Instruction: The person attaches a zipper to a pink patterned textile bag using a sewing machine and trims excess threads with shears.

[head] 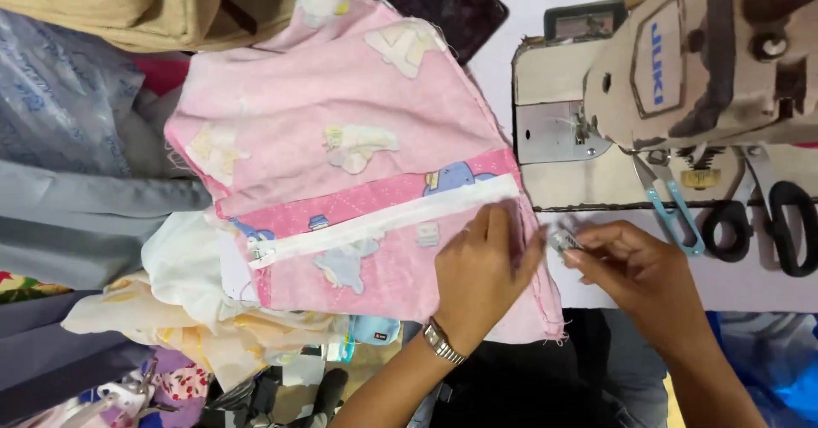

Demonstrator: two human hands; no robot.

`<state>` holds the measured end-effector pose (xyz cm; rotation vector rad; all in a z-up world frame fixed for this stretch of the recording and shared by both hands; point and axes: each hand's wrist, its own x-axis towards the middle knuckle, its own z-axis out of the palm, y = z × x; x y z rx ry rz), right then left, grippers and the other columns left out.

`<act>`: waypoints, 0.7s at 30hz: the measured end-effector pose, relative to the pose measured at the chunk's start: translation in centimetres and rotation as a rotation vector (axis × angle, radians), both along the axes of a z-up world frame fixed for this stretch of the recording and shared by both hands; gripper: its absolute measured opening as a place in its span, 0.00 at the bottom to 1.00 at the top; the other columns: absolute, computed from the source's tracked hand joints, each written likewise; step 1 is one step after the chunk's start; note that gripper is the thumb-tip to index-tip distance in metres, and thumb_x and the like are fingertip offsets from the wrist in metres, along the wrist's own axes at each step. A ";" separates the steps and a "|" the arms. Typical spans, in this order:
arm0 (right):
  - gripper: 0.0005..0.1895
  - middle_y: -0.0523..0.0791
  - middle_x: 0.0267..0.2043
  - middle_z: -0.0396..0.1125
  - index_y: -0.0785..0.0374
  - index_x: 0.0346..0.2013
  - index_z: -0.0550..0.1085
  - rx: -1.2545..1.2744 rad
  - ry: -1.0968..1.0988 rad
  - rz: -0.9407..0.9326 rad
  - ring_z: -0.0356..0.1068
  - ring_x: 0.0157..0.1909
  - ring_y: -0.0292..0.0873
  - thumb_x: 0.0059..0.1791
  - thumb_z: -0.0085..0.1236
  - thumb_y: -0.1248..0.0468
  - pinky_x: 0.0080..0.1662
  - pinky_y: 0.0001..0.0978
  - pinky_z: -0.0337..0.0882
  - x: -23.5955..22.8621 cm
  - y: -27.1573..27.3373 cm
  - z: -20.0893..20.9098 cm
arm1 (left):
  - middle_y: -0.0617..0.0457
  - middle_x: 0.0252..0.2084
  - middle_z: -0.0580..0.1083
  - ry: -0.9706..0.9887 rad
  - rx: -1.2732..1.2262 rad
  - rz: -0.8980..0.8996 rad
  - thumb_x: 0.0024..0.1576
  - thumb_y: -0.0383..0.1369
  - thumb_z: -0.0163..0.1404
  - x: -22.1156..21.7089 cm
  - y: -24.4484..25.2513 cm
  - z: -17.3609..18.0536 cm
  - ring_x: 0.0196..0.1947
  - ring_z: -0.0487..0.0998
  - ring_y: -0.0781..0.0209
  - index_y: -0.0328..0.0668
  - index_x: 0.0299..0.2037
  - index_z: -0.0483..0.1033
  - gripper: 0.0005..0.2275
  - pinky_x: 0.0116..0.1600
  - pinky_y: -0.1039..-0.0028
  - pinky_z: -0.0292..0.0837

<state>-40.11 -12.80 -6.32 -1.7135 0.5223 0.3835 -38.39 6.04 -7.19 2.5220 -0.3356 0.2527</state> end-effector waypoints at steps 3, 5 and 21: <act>0.11 0.48 0.38 0.78 0.68 0.41 0.80 -0.074 0.012 -0.058 0.74 0.44 0.37 0.44 0.69 0.70 0.47 0.28 0.75 0.1 0.4 0.2 | 0.51 0.30 0.71 0.129 0.044 0.021 0.64 0.41 0.49 0.8 0.0 0.1 0.20 0.74 0.50 0.41 0.43 0.69 0.11 0.20 0.63 0.64; 0.09 0.46 0.30 0.74 0.70 0.38 0.79 0.077 -0.052 -0.094 0.70 0.34 0.36 0.44 0.69 0.73 0.37 0.31 0.79 -0.5 0.6 -0.6 | 0.52 0.31 0.74 0.303 -0.129 -0.041 0.65 0.34 0.47 1.1 0.6 0.1 0.21 0.75 0.54 0.43 0.41 0.69 0.04 0.19 0.66 0.64; 0.08 0.42 0.26 0.74 0.61 0.36 0.80 -0.174 -0.048 0.003 0.70 0.29 0.33 0.44 0.70 0.67 0.36 0.24 0.72 -0.3 3.5 0.9 | 0.52 0.35 0.70 0.231 -0.590 -0.143 0.64 0.29 0.53 1.4 2.5 -0.5 0.35 0.71 0.58 0.38 0.37 0.67 0.07 0.42 0.71 0.70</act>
